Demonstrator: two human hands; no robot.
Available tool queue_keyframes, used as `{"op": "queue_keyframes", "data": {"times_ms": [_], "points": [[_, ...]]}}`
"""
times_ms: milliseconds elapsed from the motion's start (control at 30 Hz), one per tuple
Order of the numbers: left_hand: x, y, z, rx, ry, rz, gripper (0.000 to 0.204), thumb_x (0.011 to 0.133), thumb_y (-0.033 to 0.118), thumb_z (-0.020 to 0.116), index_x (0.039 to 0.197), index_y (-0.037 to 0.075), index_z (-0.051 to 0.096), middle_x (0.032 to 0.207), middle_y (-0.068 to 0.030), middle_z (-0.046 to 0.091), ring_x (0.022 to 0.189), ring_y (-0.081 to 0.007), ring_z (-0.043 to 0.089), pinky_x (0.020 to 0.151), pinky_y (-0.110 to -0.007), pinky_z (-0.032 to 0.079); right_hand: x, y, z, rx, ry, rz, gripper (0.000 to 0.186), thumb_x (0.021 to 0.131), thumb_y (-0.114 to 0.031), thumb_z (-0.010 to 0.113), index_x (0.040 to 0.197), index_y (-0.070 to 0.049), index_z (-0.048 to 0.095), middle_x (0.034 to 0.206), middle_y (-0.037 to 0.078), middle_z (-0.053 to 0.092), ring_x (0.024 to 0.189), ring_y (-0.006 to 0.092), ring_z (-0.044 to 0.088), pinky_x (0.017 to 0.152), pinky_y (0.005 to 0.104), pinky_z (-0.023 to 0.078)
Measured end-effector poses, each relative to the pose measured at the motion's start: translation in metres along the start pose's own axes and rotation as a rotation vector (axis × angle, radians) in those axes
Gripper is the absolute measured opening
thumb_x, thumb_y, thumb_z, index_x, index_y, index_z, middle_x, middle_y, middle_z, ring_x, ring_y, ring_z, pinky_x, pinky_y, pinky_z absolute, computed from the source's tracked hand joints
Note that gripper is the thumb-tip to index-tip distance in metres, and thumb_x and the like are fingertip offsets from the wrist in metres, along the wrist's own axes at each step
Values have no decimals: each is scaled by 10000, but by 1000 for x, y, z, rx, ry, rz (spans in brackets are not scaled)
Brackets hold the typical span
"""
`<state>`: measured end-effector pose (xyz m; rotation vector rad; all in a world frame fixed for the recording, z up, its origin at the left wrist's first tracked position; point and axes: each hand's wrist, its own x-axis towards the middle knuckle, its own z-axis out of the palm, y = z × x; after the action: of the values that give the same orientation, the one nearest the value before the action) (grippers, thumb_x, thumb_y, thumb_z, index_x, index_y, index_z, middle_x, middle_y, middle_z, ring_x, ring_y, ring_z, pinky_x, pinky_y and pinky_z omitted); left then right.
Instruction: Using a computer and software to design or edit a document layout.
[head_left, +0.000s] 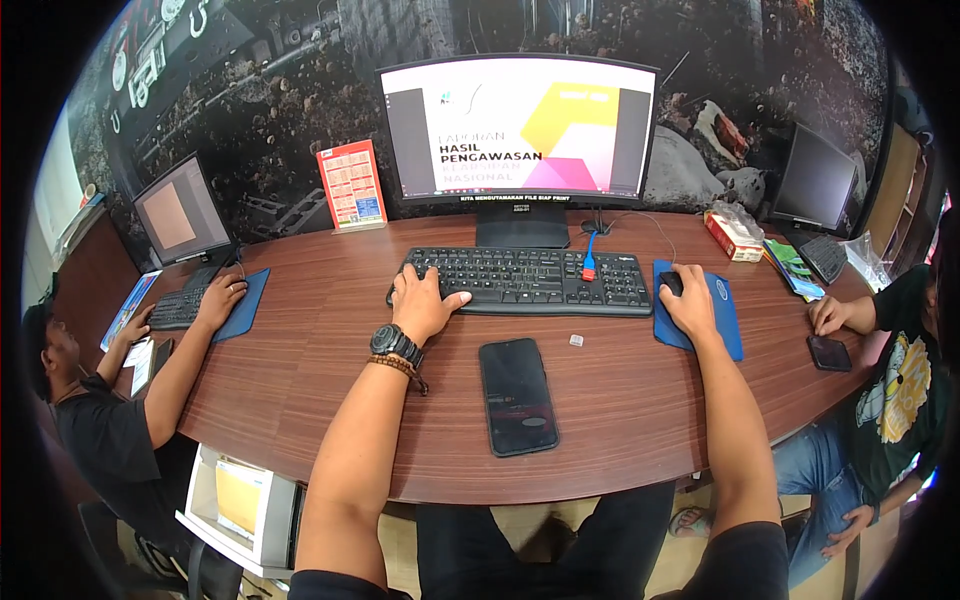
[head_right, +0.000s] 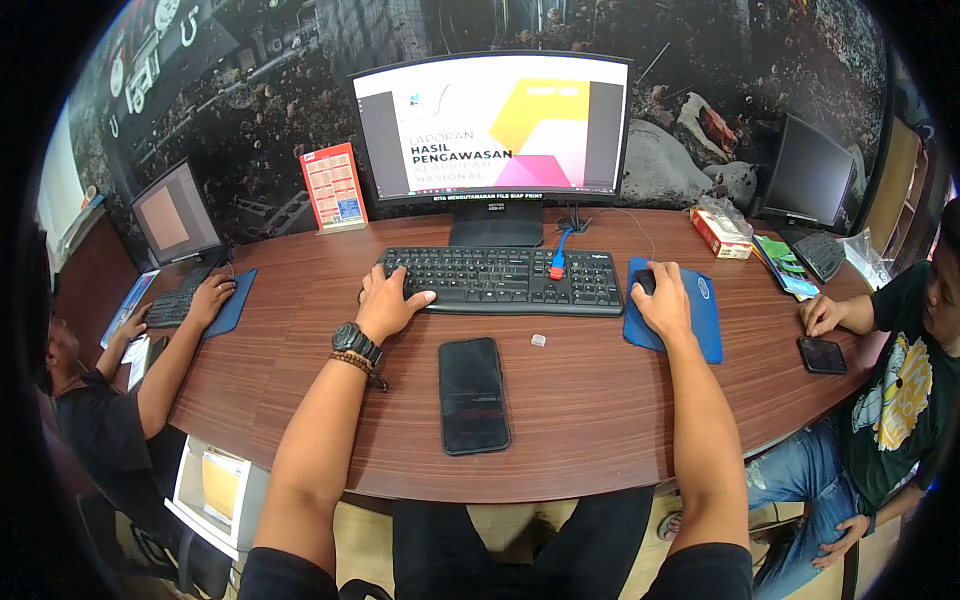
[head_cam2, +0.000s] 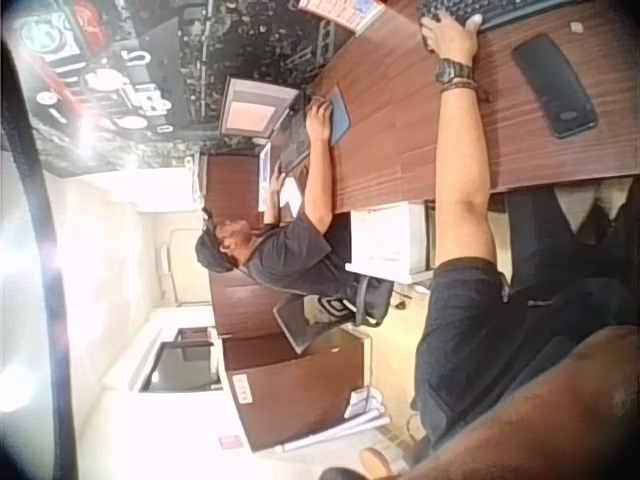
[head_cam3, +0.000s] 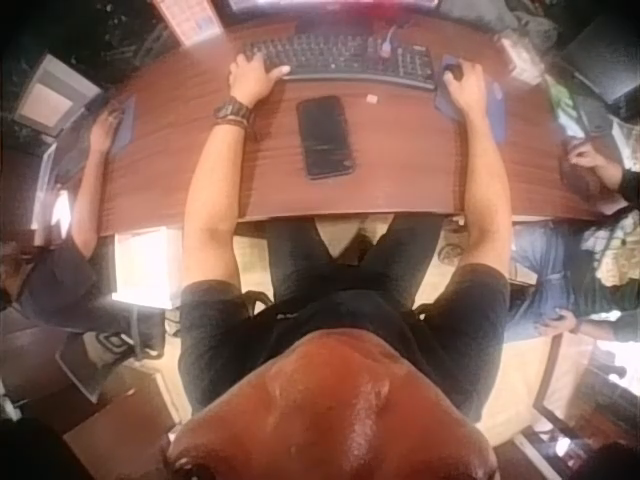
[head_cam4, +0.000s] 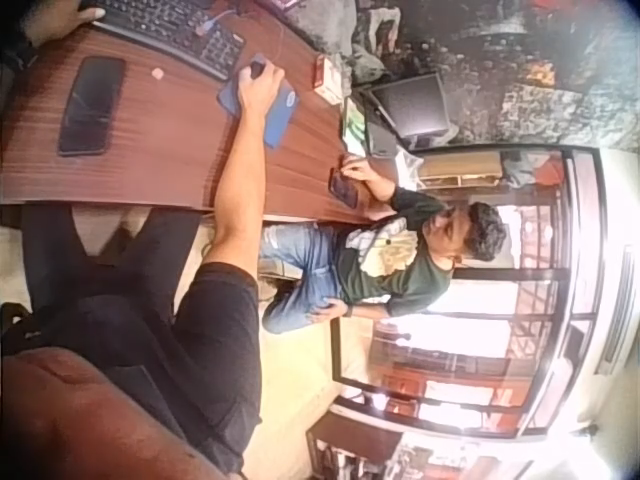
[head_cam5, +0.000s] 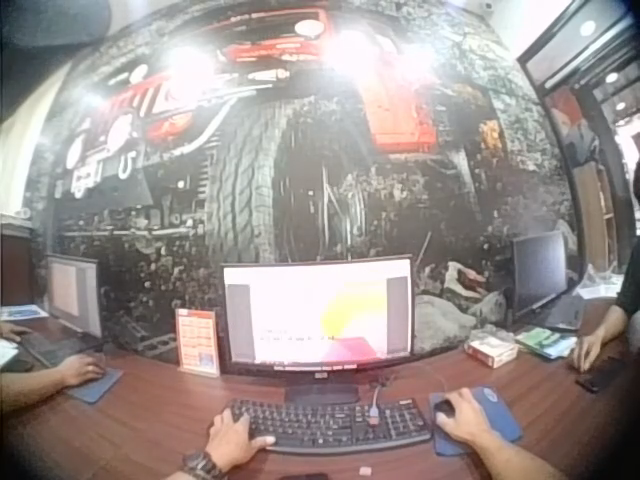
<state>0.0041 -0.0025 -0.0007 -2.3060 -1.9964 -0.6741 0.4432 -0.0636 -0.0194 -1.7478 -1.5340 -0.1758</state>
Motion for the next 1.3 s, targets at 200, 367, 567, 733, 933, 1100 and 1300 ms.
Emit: {"op": "queue_keyframes", "data": {"times_ms": [200, 367, 567, 733, 933, 1100, 1300], "points": [[0, -1, -1, -8, -24, -9, 814, 851, 581, 697, 1387, -7, 523, 1441, -351, 372, 1330, -498, 374, 1083, -563, 366, 0, -2, 0, -2, -14, 10, 503, 816, -248, 648, 1242, 18, 615, 1239, 177, 573, 1142, 385, 586, 978, 442, 476], [1, 0, -1, -14, -24, -4, 820, 852, 574, 699, 1397, -10, 515, 1447, -349, 367, 1332, -499, 374, 1087, -562, 363, 1, 1, 1, -2, -16, 1, 502, 819, -246, 653, 1246, 16, 614, 1243, 176, 571, 1146, 386, 584, 978, 441, 475], [0, 2, -4, -6, -36, -12, 825, 850, 566, 707, 1399, -16, 511, 1451, -344, 368, 1331, -488, 383, 1086, -551, 372, 0, -2, 0, 1, -2, 21, 449, 819, -242, 657, 1190, 8, 628, 1245, 176, 569, 1154, 386, 580, 977, 450, 475], [-1, 2, -6, -9, -43, -20, 817, 853, 574, 698, 1389, -16, 520, 1447, -334, 374, 1338, -476, 371, 1087, -552, 366, -1, -5, -3, 65, -15, -58, 383, 804, -215, 656, 1151, -55, 660, 1190, 162, 591, 1115, 374, 597, 951, 438, 493], [-1, 1, -2, 4, -29, -30, 808, 855, 579, 692, 1395, 2, 523, 1462, -322, 362, 1372, -475, 320, 1109, -577, 310, -2, -7, -3, 72, -6, -73, 335, 797, -194, 653, 1102, -59, 689, 1146, 152, 606, 1081, 364, 609, 940, 427, 499], [0, 2, 1, -4, -22, -45, 790, 857, 575, 694, 1392, 18, 530, 1465, -311, 358, 1388, -468, 290, 1116, -594, 278, -2, -5, -4, 84, -6, -96, 326, 792, -188, 649, 1088, -58, 694, 1130, 151, 611, 1076, 362, 610, 940, 424, 499], [0, 2, -1, 7, -35, -50, 794, 857, 574, 693, 1394, 14, 526, 1464, -309, 360, 1388, -468, 288, 1114, -594, 279, 0, -3, -3, 65, -16, -92, 322, 790, -188, 647, 1082, -60, 693, 1131, 148, 611, 1077, 360, 609, 941, 422, 498]]}}
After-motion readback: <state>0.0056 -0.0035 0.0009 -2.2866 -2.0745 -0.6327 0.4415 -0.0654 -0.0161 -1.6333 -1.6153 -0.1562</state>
